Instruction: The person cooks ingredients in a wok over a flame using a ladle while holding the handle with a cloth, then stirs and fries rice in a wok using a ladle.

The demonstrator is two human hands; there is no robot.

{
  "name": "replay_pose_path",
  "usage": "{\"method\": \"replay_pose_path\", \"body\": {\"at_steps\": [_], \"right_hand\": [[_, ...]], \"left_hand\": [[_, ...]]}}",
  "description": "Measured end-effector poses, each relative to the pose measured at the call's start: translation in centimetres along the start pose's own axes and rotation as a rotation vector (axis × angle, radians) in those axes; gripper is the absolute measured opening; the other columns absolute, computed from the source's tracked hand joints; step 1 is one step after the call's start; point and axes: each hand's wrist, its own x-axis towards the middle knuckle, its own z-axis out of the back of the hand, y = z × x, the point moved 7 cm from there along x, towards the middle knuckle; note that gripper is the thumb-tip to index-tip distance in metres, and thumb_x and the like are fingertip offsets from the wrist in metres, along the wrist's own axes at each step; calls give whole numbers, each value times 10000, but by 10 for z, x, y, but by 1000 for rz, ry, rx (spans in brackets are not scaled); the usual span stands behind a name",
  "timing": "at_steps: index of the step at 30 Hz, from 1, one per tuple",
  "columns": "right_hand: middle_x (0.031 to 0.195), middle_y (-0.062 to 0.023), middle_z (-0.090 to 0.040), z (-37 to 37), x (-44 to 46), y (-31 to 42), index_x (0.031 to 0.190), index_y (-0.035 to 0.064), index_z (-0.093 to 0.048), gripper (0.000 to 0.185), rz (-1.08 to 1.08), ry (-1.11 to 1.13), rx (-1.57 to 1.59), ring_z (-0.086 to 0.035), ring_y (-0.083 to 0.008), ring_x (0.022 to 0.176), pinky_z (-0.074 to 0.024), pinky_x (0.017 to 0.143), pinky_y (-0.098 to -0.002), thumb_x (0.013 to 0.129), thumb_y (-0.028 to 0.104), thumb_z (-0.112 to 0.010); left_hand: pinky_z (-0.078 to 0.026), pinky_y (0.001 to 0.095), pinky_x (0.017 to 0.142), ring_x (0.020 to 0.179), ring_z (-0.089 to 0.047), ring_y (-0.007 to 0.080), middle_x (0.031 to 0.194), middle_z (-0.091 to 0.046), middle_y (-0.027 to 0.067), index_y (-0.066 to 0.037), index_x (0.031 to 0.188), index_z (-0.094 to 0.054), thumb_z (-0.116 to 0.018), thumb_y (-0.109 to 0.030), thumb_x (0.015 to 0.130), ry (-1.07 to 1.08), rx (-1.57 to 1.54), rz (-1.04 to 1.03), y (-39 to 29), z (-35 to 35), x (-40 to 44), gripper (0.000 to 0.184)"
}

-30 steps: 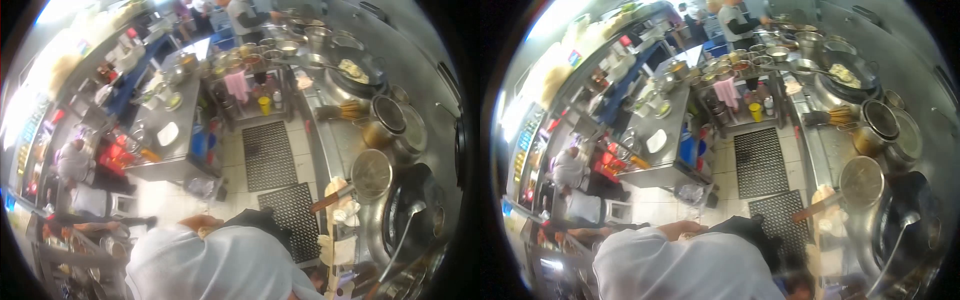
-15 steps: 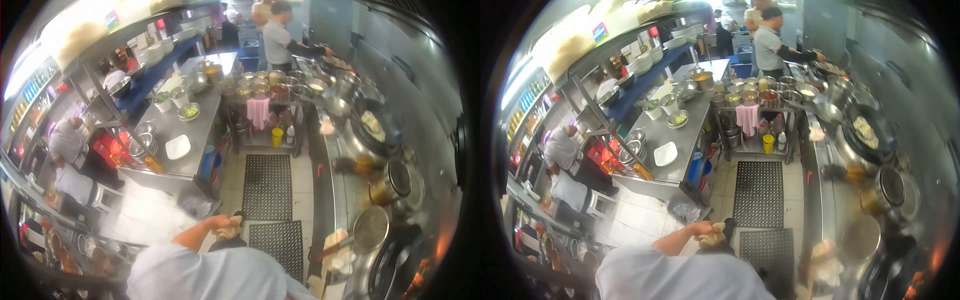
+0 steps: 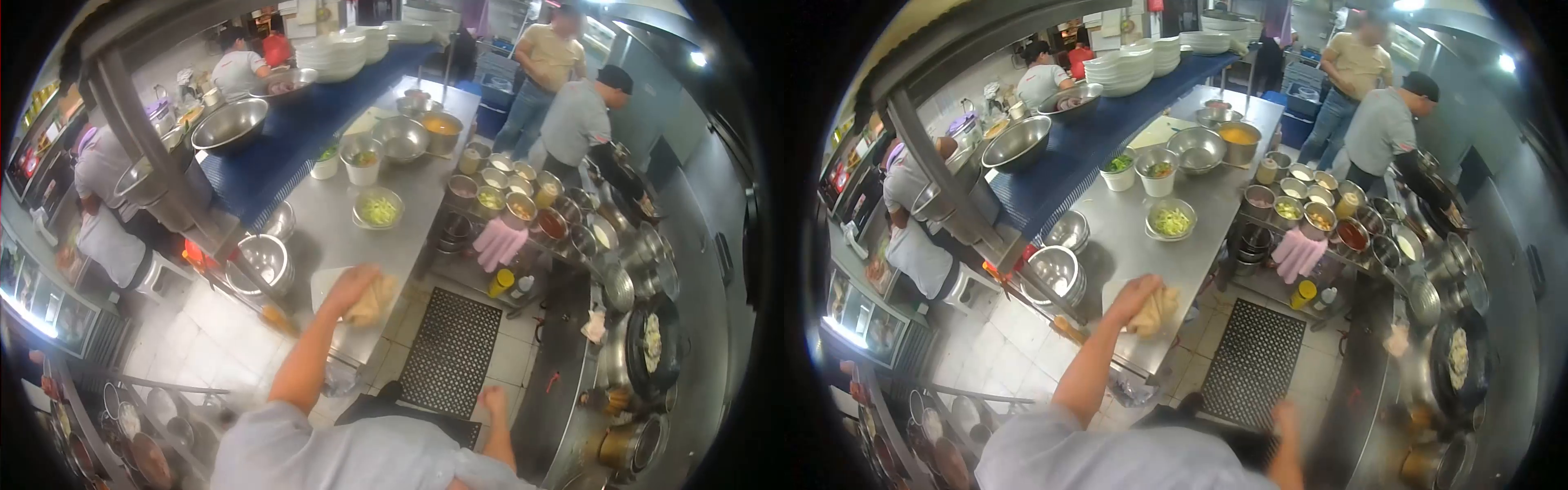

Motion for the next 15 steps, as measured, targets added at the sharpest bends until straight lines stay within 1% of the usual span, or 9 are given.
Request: {"method": "replay_pose_path", "body": {"at_steps": [1, 2, 4, 6, 8, 9, 11, 13, 15], "right_hand": [[597, -119, -599, 33, 34, 55, 724, -5, -591, 284, -374, 17, 240, -567, -192, 528, -447, 522, -340, 839, 252, -557], [567, -120, -553, 48, 76, 100, 707, -14, -596, 390, -317, -12, 383, -551, -223, 539, -428, 541, -371, 899, 302, -473], [567, -125, -578, 81, 156, 200, 724, -32, -596, 335, 109, -108, 316, -574, -222, 532, -440, 540, -351, 868, 263, -532], [774, -182, -639, 109, 202, 319, 872, 3, -614, 198, 363, -214, 162, -639, -298, 736, -477, 666, -364, 836, 192, -570], [871, -180, -637, 104, 237, 425, 975, 47, -617, 201, 645, -161, 216, -613, -348, 835, -477, 700, -398, 829, 171, -559], [866, -177, -637, 88, 260, 466, 983, 54, -619, 212, 626, -44, 77, -603, -364, 831, -473, 704, -417, 831, 186, -551], [862, -187, -636, 50, 285, 548, 993, 66, -619, 219, 834, 0, 100, -603, -358, 824, -468, 721, -430, 817, 176, -550], [880, -160, -631, -7, 309, 617, 988, 70, -625, 227, 1183, -117, 61, -594, -328, 862, -453, 747, -431, 787, 151, -555], [889, -122, -605, -62, 336, 680, 982, 75, -625, 233, 1246, -83, -185, -566, -299, 884, -425, 767, -429, 773, 138, -544]], "left_hand": [[-457, 277, 795, 871, -557, 156, 973, -584, 67, -47, 1056, -573, -572, -230, 839, -76, -18, -22, -3, 23, 16, 284], [-460, 272, 783, 845, -562, 148, 950, -592, 61, -39, 1024, -586, -572, -233, 844, -151, -33, -44, -4, 40, 29, 265], [-462, 273, 781, 840, -566, 147, 921, -601, 60, -40, 1014, -598, -568, -207, 845, -240, -137, -89, -11, 59, 45, 239], [-463, 275, 782, 842, -569, 147, 909, -607, 61, -45, 1012, -608, -560, -180, 846, -315, -144, -117, -17, 74, 62, 219], [-464, 276, 785, 851, -572, 148, 913, -611, 65, -53, 1017, -615, -548, -150, 846, -376, -53, -106, -12, 82, 67, 208], [-465, 278, 787, 857, -577, 156, 923, -615, 76, -59, 1022, -618, -552, -145, 838, -361, -45, -55, 1, 85, 74, 213], [-466, 283, 792, 870, -587, 171, 942, -624, 99, -72, 1033, -623, -560, -134, 824, -340, -29, 44, 28, 92, 91, 227], [-469, 299, 794, 865, -599, 199, 950, -628, 117, -59, 1027, -623, -553, -130, 821, -364, 370, -73, 16, 87, 94, 230], [-467, 319, 806, 874, -608, 229, 961, -631, 136, -50, 1038, -617, -545, -141, 825, -338, 639, -141, 2, 80, 97, 243]]}}
